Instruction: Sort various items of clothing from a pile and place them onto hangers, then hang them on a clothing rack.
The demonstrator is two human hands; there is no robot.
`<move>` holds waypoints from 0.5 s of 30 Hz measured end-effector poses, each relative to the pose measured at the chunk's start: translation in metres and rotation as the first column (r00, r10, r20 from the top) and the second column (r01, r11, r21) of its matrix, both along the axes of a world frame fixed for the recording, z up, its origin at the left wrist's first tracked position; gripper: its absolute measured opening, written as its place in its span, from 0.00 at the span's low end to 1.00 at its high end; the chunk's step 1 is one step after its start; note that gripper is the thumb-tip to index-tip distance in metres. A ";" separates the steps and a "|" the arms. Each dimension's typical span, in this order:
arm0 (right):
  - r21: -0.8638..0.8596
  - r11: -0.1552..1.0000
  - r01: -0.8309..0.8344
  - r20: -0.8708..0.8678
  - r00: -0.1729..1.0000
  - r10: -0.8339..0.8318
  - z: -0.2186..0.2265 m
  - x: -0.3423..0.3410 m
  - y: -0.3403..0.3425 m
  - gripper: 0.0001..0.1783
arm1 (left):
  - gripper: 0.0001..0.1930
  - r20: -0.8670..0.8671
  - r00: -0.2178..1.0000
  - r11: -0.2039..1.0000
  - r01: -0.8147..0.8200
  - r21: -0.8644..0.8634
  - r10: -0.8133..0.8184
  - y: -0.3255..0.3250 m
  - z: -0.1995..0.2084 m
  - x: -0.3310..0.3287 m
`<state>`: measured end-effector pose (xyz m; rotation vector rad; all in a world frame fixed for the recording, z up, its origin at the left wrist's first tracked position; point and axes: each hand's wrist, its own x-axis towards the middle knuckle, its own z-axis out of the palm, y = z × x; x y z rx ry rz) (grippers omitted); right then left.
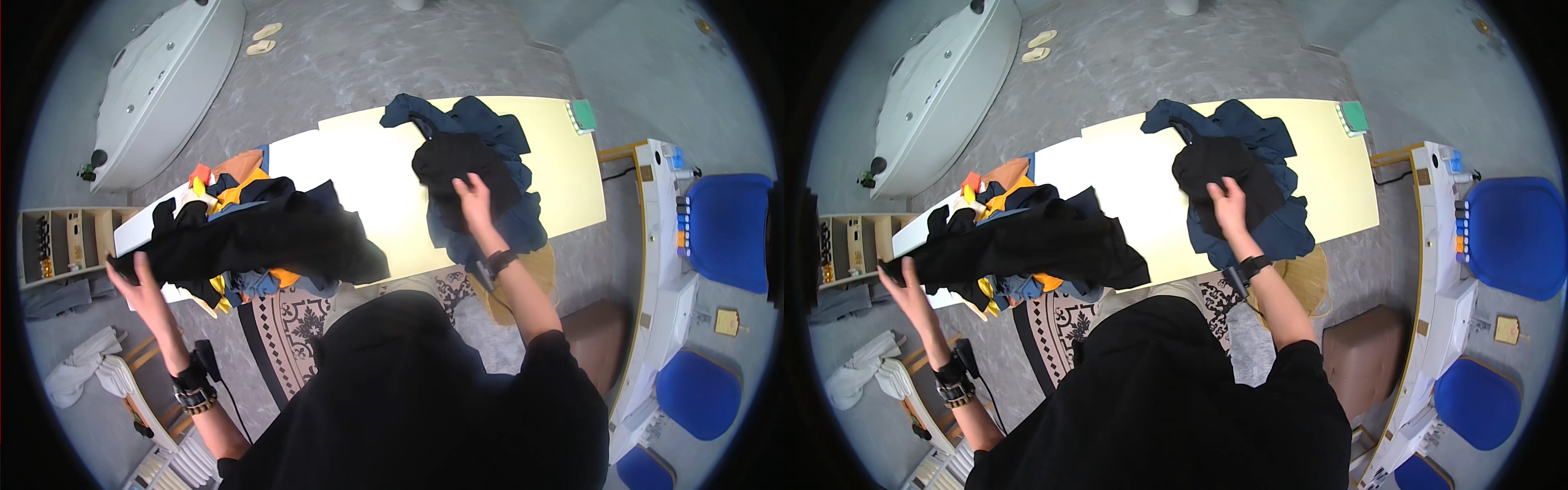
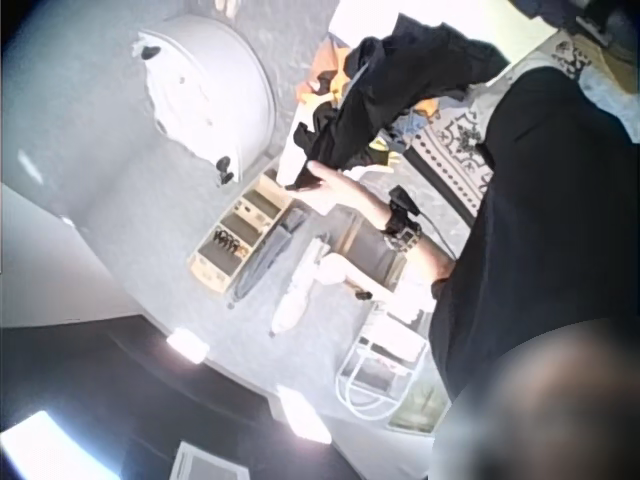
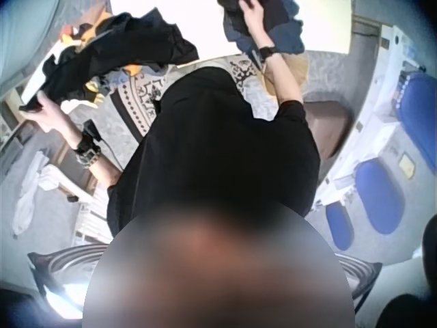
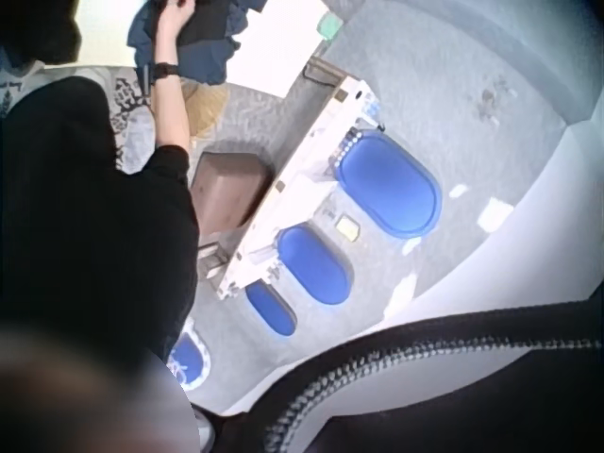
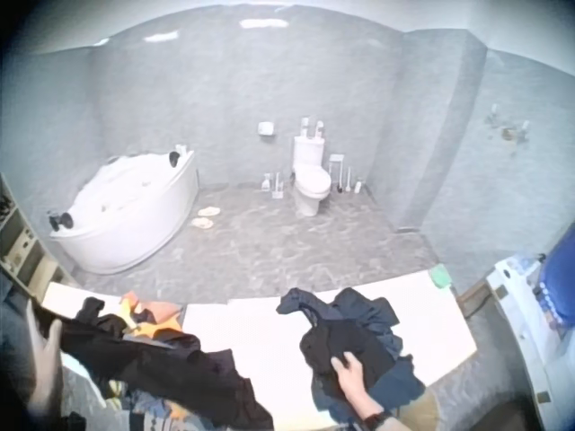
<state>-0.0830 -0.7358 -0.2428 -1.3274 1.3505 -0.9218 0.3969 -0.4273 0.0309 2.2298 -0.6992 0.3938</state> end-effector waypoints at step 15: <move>0.005 0.989 -0.145 -0.054 0.988 0.145 0.025 0.046 0.052 0.19 | 0.30 -0.298 0.787 0.842 0.494 -0.219 -0.540 -0.032 -0.116 -0.098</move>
